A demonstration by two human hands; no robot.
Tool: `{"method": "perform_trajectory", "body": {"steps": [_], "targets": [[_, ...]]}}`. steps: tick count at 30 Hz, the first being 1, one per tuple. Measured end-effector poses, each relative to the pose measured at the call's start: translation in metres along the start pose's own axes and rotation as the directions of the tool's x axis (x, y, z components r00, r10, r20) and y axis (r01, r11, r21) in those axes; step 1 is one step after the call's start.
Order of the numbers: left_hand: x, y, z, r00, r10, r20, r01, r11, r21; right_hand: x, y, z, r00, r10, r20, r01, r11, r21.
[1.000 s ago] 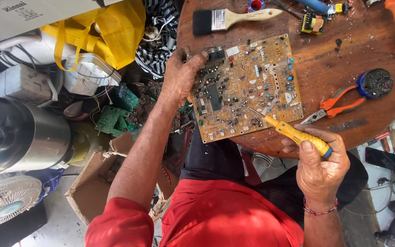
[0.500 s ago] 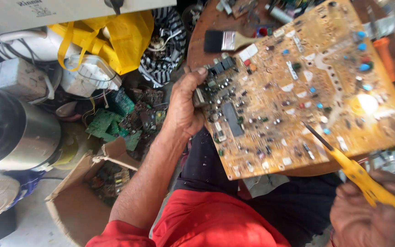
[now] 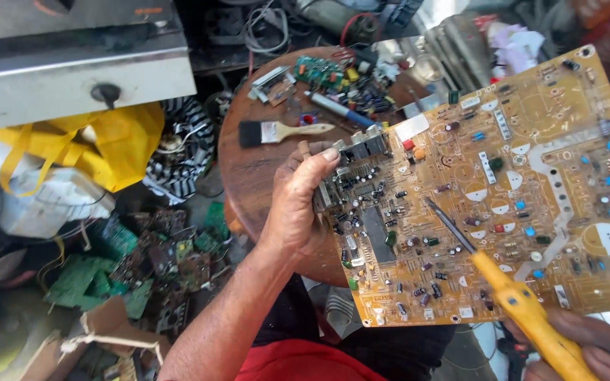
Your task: Desoldering electronic components from a printed circuit board using a soldering iron and a desoldering pump.
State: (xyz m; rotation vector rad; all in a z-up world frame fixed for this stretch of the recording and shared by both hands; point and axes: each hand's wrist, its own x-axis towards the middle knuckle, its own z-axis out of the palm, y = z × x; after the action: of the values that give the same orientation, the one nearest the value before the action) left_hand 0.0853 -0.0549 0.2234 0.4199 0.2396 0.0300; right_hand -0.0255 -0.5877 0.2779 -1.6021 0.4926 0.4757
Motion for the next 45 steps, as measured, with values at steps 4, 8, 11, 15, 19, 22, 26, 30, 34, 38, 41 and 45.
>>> {"method": "perform_trajectory", "body": {"steps": [4, 8, 11, 15, 19, 22, 26, 30, 34, 38, 41, 45], "targets": [[0.000, -0.012, 0.012, 0.994, -0.019, 0.105, 0.018, 1.000, 0.013, -0.104, -0.053, 0.343, 0.418, -0.908, -0.035, 0.418, 0.227, -0.880], [-0.007, -0.020, 0.022, 0.995, -0.100, 0.012, 0.098, 0.992, 0.085, -0.061, -0.063, 0.309, 0.234, -0.927, 0.294, 0.619, -0.091, -0.780], [-0.010, -0.026, 0.021, 0.998, -0.038, 0.043, 0.030, 0.982, 0.185, -0.044, -0.058, 0.303, 0.192, -0.912, 0.362, 0.622, -0.172, -0.764], [-0.019, -0.029, 0.021, 0.994, -0.092, 0.055, 0.092, 0.996, 0.012, -0.039, -0.060, 0.313, 0.163, -0.923, 0.349, 0.589, -0.193, -0.785], [-0.020, -0.036, 0.018, 0.994, -0.065, 0.089, 0.072, 0.994, -0.080, -0.031, -0.062, 0.312, 0.178, -0.904, 0.388, 0.570, -0.226, -0.790], [-0.029, -0.034, 0.026, 0.996, -0.066, 0.067, 0.067, 0.997, -0.023, -0.028, -0.060, 0.311, 0.185, -0.890, 0.416, 0.552, -0.256, -0.793], [-0.028, -0.029, 0.026, 0.989, -0.145, -0.017, 0.146, 0.989, 0.035, -0.028, -0.055, 0.314, 0.240, -0.881, 0.409, 0.588, -0.203, -0.783], [-0.030, -0.029, 0.028, 0.995, -0.092, -0.022, 0.095, 0.982, 0.161, -0.030, -0.055, 0.319, 0.235, -0.900, 0.367, 0.593, -0.166, -0.788], [-0.028, -0.035, 0.022, 0.996, -0.089, -0.015, 0.090, 0.985, 0.150, -0.030, -0.049, 0.317, 0.210, -0.920, 0.331, 0.586, -0.152, -0.796], [-0.026, -0.041, 0.016, 0.999, -0.027, 0.045, 0.021, 0.991, 0.133, -0.027, -0.050, 0.319, 0.217, -0.917, 0.334, 0.679, -0.104, -0.727], [-0.026, -0.042, 0.016, 0.998, -0.070, -0.001, 0.070, 0.993, 0.100, -0.025, -0.050, 0.319, 0.229, -0.914, 0.333, 0.619, -0.127, -0.775], [-0.027, -0.043, 0.015, 0.999, -0.029, 0.038, 0.024, 0.991, 0.129, -0.025, -0.048, 0.319, 0.203, -0.917, 0.343, 0.633, -0.144, -0.761]]}}
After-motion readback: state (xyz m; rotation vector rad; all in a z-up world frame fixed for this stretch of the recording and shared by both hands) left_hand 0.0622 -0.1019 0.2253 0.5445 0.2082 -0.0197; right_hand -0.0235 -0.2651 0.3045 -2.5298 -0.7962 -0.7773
